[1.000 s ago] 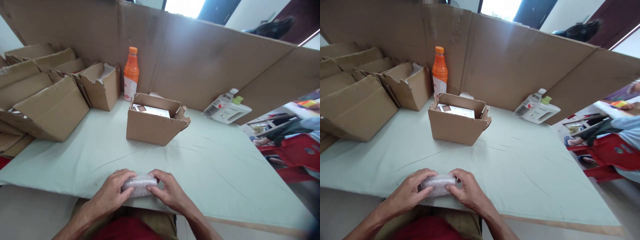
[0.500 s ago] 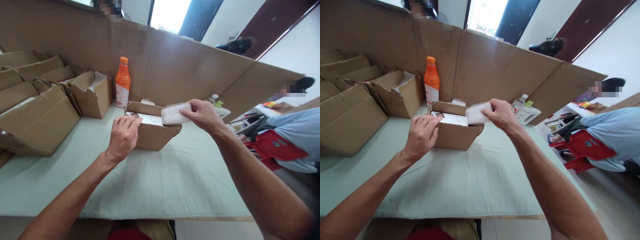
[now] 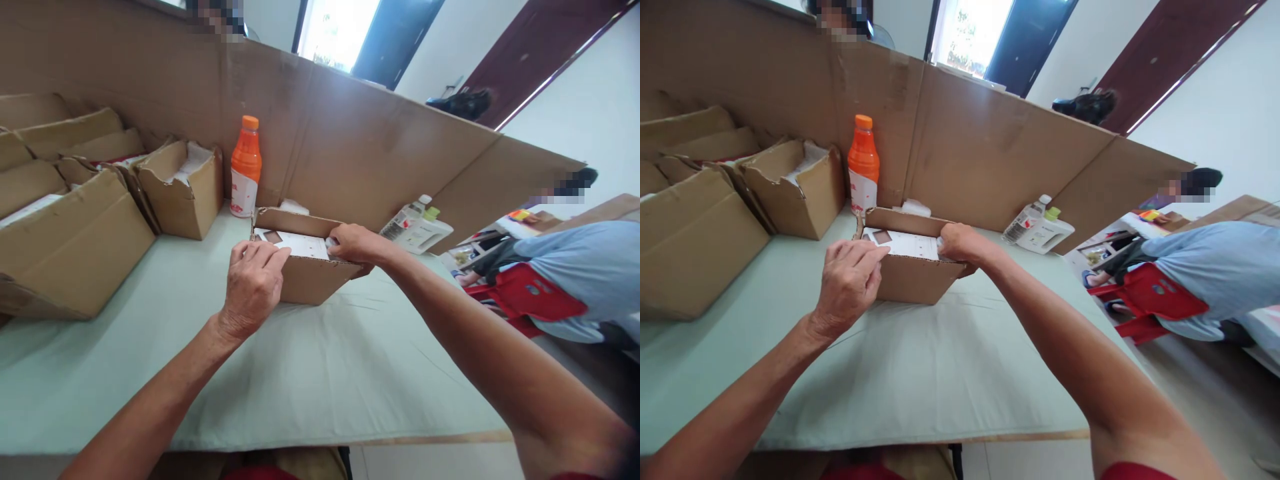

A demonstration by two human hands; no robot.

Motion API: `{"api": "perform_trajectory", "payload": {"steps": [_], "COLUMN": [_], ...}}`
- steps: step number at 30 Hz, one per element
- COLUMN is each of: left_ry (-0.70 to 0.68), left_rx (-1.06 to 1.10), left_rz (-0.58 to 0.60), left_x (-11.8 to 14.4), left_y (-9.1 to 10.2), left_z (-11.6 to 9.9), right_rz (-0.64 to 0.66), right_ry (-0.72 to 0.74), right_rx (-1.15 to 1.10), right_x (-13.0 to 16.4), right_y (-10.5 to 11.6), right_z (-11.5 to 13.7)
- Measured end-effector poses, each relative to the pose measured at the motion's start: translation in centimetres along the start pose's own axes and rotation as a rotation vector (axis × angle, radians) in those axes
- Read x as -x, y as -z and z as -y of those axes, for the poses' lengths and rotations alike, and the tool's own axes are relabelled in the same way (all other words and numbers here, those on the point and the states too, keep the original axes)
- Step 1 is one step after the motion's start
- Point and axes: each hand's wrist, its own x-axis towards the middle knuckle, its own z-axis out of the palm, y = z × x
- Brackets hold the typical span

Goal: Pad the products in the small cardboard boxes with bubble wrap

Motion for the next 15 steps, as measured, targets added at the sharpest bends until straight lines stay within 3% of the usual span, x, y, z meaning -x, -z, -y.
{"api": "perform_trajectory", "payload": {"steps": [2, 4, 8, 10, 12, 15], "left_ry": [0.008, 0.04, 0.215, 0.336, 0.469, 0.637], "left_rx": [0.023, 0.05, 0.127, 0.197, 0.271, 0.367], "left_rz": [-0.012, -0.053, -0.173, -0.152, -0.075, 0.047], "left_x": [0.1, 0.2, 1.5, 2.9, 4.5, 6.8], "left_y": [-0.1, 0.0, 0.5, 0.5, 0.3, -0.3], "left_z": [-0.2, -0.3, 0.1, 0.8, 1.4, 1.9], "right_rz": [-0.004, -0.109, -0.702, -0.923, -0.991, -0.952], "right_ry": [0.043, 0.081, 0.076, 0.043, 0.017, 0.024], "right_rx": [-0.026, -0.105, -0.478, -0.642, -0.753, -0.847], "right_x": [0.6, 1.6, 4.8, 6.7, 8.2, 9.1], "right_y": [0.0, -0.3, -2.9, -5.4, -8.3, -12.1], "right_z": [-0.5, -1.3, -3.7, -5.1, -6.3, -6.9]}}
